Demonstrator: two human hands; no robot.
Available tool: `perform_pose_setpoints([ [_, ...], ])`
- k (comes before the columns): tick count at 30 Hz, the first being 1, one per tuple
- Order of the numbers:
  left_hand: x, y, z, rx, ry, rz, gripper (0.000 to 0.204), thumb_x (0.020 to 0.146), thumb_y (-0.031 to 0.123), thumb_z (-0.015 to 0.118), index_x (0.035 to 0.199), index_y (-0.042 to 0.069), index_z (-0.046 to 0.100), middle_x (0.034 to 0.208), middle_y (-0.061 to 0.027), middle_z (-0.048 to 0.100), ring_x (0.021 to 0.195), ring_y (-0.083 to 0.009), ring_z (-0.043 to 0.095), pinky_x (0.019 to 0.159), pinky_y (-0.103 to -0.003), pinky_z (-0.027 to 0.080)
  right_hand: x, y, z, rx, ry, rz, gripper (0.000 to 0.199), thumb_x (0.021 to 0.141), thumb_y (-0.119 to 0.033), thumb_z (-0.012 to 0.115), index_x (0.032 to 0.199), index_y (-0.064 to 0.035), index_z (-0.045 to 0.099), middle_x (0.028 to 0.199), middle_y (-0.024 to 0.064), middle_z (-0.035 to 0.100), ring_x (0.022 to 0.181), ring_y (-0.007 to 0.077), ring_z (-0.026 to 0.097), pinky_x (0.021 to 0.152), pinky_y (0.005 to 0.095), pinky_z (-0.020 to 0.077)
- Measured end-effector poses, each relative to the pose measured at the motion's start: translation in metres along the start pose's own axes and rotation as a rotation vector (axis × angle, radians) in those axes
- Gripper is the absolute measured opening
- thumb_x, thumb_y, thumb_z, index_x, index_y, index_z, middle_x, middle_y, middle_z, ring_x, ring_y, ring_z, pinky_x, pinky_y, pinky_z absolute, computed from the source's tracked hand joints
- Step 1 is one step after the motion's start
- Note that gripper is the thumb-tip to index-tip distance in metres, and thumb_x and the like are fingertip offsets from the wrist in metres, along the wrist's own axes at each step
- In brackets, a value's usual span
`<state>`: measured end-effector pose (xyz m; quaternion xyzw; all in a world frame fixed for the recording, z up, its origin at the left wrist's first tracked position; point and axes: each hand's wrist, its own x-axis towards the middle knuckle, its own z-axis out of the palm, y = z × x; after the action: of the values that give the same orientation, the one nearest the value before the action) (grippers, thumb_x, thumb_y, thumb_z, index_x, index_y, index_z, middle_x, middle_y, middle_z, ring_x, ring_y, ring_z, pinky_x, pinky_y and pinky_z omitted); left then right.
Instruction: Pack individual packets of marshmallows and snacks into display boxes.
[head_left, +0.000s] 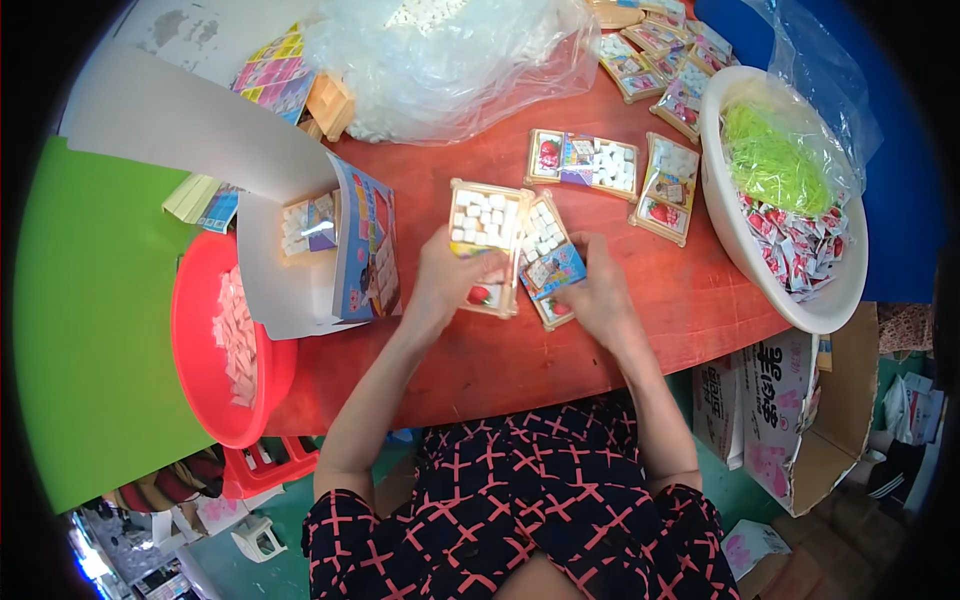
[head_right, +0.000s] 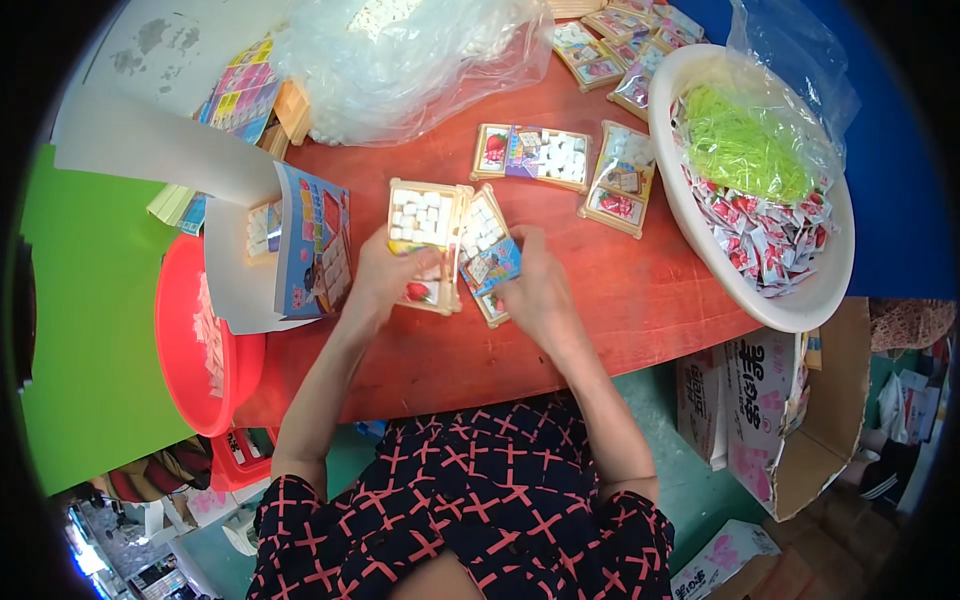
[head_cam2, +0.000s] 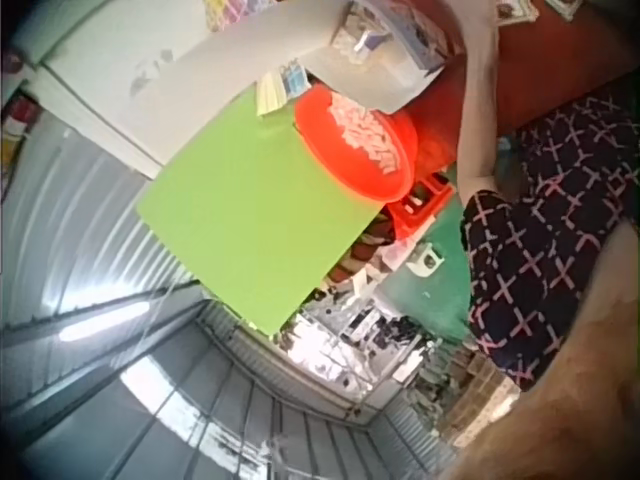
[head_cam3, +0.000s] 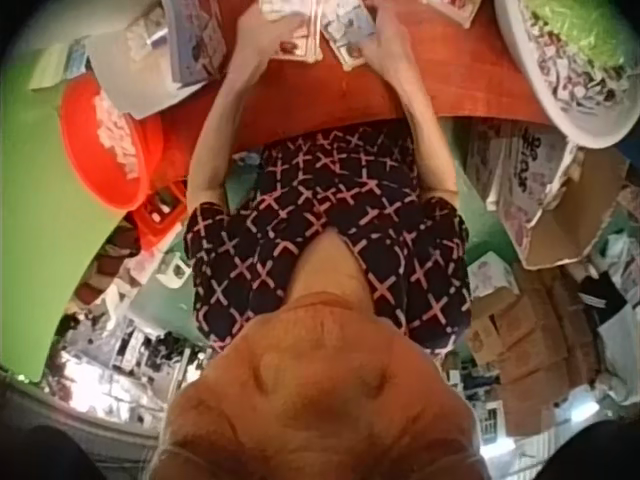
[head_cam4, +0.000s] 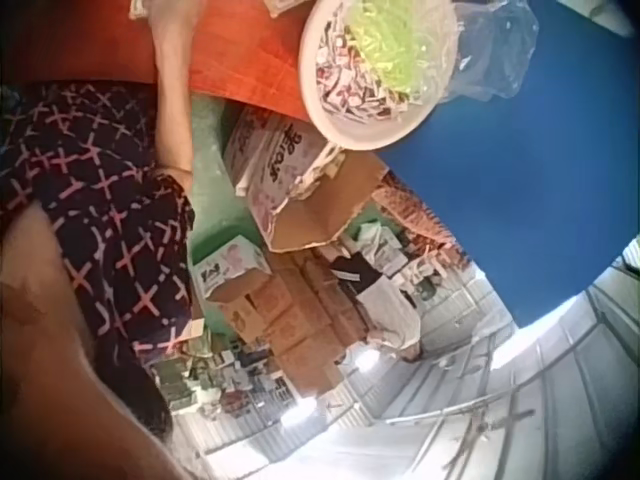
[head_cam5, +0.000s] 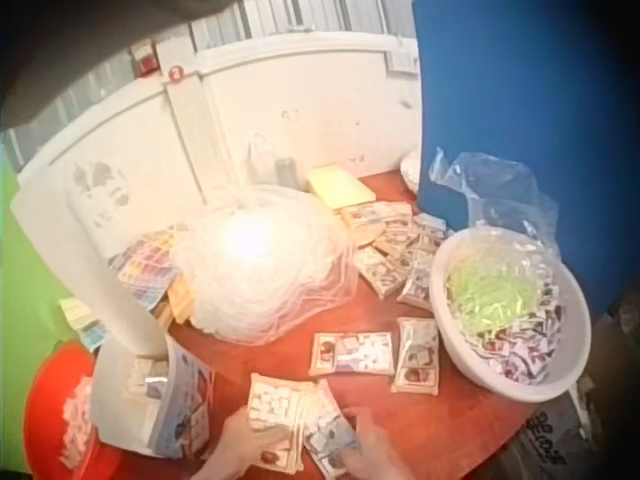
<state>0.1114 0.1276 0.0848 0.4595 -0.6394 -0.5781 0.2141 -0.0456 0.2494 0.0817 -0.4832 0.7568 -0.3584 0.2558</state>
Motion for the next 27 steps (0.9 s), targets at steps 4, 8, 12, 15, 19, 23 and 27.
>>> perform_pose_setpoints([
  [4, -0.028, 0.005, 0.007, -0.341, -0.090, -0.041, 0.043, 0.078, 0.004, 0.065, 0.115, -0.002, 0.045, 0.106, -0.0081, 0.059, 0.092, -0.0124, 0.057, 0.080, -0.027, 0.047, 0.013, 0.002, 0.005, 0.597, 0.041, 0.081, 0.051, 0.066, 0.008, 0.057, 0.115, 0.0009, 0.043, 0.106, 0.0122, 0.054, 0.097, 0.0189, 0.053, 0.082, 0.0292, 0.0443],
  [8, -0.024, 0.001, 0.017, -0.589, -0.073, 0.139, 0.045, 0.078, 0.006, 0.067, 0.115, -0.001, 0.042, 0.108, -0.0088, 0.056, 0.095, -0.0131, 0.056, 0.081, -0.028, 0.048, 0.007, -0.004, 0.037, 0.973, -0.037, -0.059, 0.050, 0.073, 0.014, 0.047, 0.120, -0.0011, 0.043, 0.110, 0.0075, 0.053, 0.099, 0.0152, 0.052, 0.086, 0.0257, 0.0427],
  [12, -0.019, -0.009, 0.032, -0.578, 0.122, 0.256, 0.047, 0.076, 0.003, 0.068, 0.114, 0.000, 0.041, 0.107, -0.0085, 0.056, 0.094, -0.0135, 0.056, 0.081, -0.028, 0.049, 0.008, -0.007, 0.037, 1.102, -0.005, 0.007, 0.044, 0.077, 0.011, 0.046, 0.120, -0.0006, 0.045, 0.109, 0.0080, 0.054, 0.099, 0.0142, 0.052, 0.085, 0.0253, 0.0430],
  [15, -0.017, -0.011, 0.039, -0.660, 0.113, 0.193, 0.047, 0.074, 0.002, 0.069, 0.113, 0.001, 0.042, 0.105, -0.0088, 0.057, 0.094, -0.0137, 0.057, 0.080, -0.028, 0.050, 0.010, -0.012, 0.033, 1.110, 0.114, 0.087, 0.043, 0.077, 0.010, 0.047, 0.119, -0.0005, 0.045, 0.107, 0.0083, 0.055, 0.097, 0.0140, 0.053, 0.084, 0.0248, 0.0434],
  [19, -0.020, -0.010, 0.045, -0.726, 0.173, 0.234, 0.047, 0.074, 0.000, 0.069, 0.113, 0.001, 0.043, 0.102, -0.0082, 0.059, 0.091, -0.0130, 0.058, 0.077, -0.027, 0.050, 0.008, 0.003, 0.028, 0.968, 0.368, 0.072, 0.039, 0.079, 0.009, 0.046, 0.118, 0.0003, 0.048, 0.105, 0.0083, 0.057, 0.092, 0.0132, 0.056, 0.079, 0.0249, 0.0453],
  [23, -0.016, -0.014, 0.036, -0.651, 0.251, 0.208, 0.042, 0.080, 0.002, 0.062, 0.116, 0.000, 0.040, 0.106, -0.0076, 0.057, 0.092, -0.0138, 0.057, 0.080, -0.027, 0.049, -0.002, -0.006, -0.006, 1.055, 0.458, 0.016, 0.042, 0.079, 0.008, 0.047, 0.121, 0.0027, 0.047, 0.108, 0.0081, 0.056, 0.095, 0.0131, 0.055, 0.080, 0.0252, 0.0450],
  [27, -0.021, -0.021, 0.045, -0.923, 0.190, 0.238, 0.042, 0.085, 0.002, 0.054, 0.123, 0.000, 0.035, 0.110, -0.0084, 0.053, 0.097, -0.0152, 0.056, 0.082, -0.027, 0.047, 0.002, -0.014, 0.010, 0.391, 0.148, -0.193, 0.038, 0.075, 0.005, 0.049, 0.113, 0.0005, 0.051, 0.102, 0.0090, 0.050, 0.096, 0.0178, 0.049, 0.086, 0.0281, 0.0393],
])
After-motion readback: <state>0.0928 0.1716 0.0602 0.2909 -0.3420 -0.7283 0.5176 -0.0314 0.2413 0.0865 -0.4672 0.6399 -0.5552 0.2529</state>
